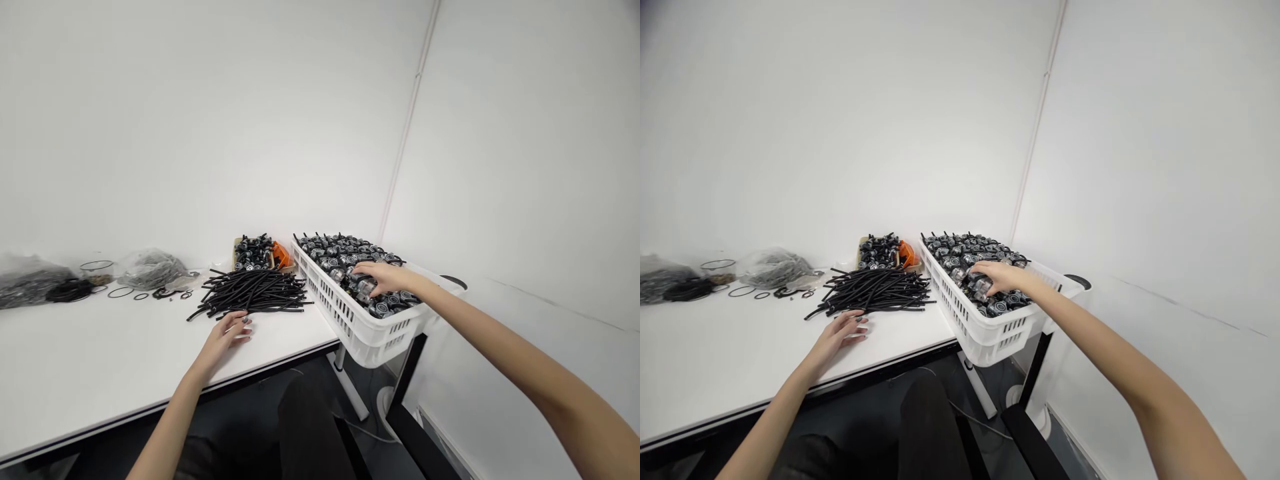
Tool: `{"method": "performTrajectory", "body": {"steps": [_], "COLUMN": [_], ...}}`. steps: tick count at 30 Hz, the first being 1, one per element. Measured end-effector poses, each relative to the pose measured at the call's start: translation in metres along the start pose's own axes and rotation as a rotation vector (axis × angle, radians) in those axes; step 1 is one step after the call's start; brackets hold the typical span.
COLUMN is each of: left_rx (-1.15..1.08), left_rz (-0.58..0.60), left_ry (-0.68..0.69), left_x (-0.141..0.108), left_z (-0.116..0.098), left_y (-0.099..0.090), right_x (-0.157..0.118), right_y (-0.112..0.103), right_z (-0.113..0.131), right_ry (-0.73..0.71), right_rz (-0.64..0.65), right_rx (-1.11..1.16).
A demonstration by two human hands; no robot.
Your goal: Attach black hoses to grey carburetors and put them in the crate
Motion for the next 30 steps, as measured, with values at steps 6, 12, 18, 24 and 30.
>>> {"method": "performTrajectory", "body": {"steps": [6, 12, 18, 24, 30], "left_rx": [0.029, 0.057, 0.057, 0.058, 0.076], "left_rz": [-0.005, -0.021, -0.029, -0.044, -0.044], "left_ry": [-0.003, -0.014, -0.014, 0.015, 0.026], "left_x": [0.001, 0.003, 0.003, 0.001, -0.001], "left_z": [0.000, 0.001, 0.001, 0.000, -0.001], "left_y": [-0.001, -0.002, -0.001, 0.001, 0.001], "right_x": [0.025, 0.033, 0.041, 0.039, 0.023], "right_y": [0.021, 0.015, 0.013, 0.021, 0.035], "right_z": [-0.006, -0.013, -0.008, -0.006, -0.001], "right_ry": [-0.099, -0.067, -0.069, -0.074, -0.024], "right_rz": [-0.013, -0.023, -0.006, -0.033, -0.127], "right_rx": [0.055, 0.070, 0.067, 0.062, 0.066]}}
Point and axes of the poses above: each hand's wrist, its own x-axis towards the middle knuckle, its own y-axis out of the palm, z = x × y, the point moved 1 cm from there along x, towards the middle knuckle, and after that the axes turned 13 degrees about -y, right-handed, at the moved point
